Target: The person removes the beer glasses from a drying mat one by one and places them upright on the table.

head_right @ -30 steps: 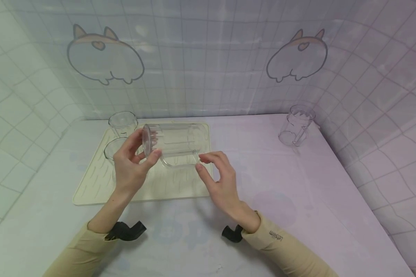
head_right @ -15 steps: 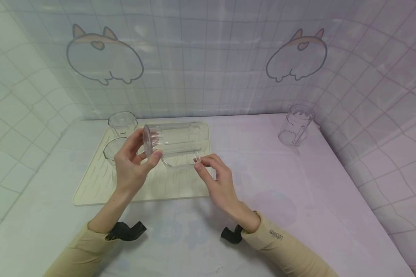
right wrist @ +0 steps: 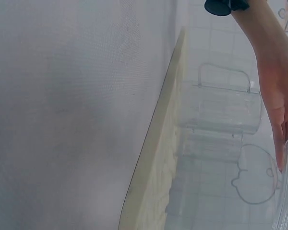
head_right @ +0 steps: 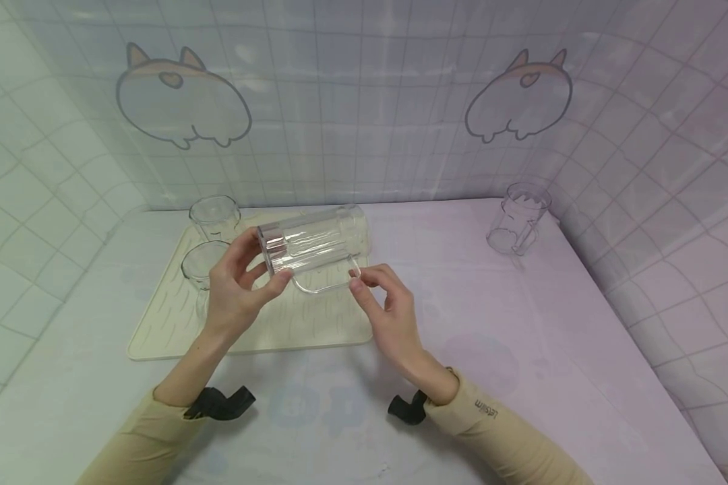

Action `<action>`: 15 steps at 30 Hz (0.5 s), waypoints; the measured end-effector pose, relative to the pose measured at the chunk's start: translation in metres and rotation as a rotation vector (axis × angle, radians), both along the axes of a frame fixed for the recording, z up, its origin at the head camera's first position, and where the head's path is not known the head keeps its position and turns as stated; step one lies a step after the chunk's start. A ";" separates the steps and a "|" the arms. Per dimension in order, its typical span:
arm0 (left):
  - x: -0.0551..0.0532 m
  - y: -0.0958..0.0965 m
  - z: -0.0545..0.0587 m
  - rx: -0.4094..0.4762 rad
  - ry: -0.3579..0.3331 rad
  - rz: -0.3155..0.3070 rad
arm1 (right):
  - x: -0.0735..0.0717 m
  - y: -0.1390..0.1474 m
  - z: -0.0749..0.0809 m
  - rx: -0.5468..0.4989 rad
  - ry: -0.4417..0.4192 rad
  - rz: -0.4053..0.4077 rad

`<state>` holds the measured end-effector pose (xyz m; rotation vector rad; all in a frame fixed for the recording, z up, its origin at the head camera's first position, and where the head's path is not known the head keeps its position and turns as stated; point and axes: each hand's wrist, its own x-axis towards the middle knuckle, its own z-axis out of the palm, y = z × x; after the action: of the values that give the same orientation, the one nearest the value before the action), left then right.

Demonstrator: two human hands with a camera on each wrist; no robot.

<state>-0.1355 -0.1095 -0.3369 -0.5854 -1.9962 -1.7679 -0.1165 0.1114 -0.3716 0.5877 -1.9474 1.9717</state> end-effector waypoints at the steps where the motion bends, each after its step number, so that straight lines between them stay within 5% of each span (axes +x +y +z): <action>1: 0.001 0.001 0.002 -0.006 -0.004 -0.002 | 0.000 0.000 0.000 -0.003 -0.002 0.001; 5: 0.007 0.004 0.011 -0.032 -0.019 -0.005 | -0.001 0.001 0.001 -0.021 0.003 -0.010; 15: 0.007 0.005 0.010 -0.053 -0.040 -0.028 | -0.001 0.003 0.001 -0.030 -0.002 -0.036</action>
<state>-0.1288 -0.1048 -0.3268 -0.6016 -2.0768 -1.7611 -0.1179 0.1146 -0.3704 0.5395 -1.9128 1.9775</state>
